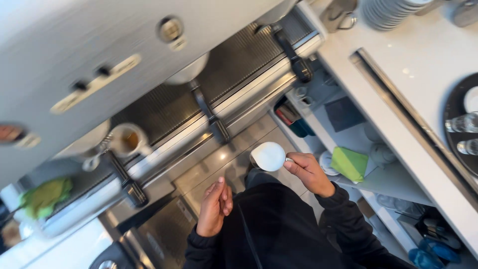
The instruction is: The person steams milk in a metal pitcher using an espresso machine, then pours the milk into two separate cups of espresso to create latte art. They place the finished cups on a tray with other items and clean the portafilter before handling a receipt.
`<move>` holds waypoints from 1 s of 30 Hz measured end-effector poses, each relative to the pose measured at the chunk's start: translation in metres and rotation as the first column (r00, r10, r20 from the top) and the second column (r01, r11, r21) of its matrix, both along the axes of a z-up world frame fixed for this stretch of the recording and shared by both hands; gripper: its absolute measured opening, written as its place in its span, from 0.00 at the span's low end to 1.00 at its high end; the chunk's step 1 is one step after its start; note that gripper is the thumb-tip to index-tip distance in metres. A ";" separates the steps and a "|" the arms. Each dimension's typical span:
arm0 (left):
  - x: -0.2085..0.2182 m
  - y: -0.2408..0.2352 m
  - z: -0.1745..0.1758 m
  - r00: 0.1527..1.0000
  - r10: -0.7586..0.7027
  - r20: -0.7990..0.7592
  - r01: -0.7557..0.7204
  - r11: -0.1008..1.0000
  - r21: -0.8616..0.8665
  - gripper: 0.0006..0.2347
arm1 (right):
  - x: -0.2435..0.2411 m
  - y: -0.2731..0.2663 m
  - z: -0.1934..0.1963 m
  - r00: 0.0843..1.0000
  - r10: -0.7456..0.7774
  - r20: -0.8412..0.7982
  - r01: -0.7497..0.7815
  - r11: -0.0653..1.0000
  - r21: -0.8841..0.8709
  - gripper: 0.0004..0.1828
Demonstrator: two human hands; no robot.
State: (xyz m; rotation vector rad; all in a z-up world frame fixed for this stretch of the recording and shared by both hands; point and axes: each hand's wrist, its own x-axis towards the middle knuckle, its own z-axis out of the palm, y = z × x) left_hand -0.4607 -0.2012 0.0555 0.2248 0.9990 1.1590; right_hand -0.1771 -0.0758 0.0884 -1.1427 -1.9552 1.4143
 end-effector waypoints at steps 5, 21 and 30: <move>-0.039 -0.055 -0.018 0.997 0.075 0.002 -0.075 0.997 0.022 0.20 | -0.065 -0.031 0.021 0.978 0.206 -0.046 -0.205 0.979 0.020 0.18; -0.102 -0.183 -0.035 0.844 0.495 0.206 -0.516 0.854 0.064 0.20 | -0.214 -0.095 0.030 0.724 0.685 -0.074 -0.689 0.724 -0.034 0.18; -0.104 -0.204 -0.020 0.791 0.560 0.244 -0.602 0.783 0.155 0.20 | -0.253 -0.102 0.030 0.581 0.812 -0.056 -0.813 0.582 0.010 0.21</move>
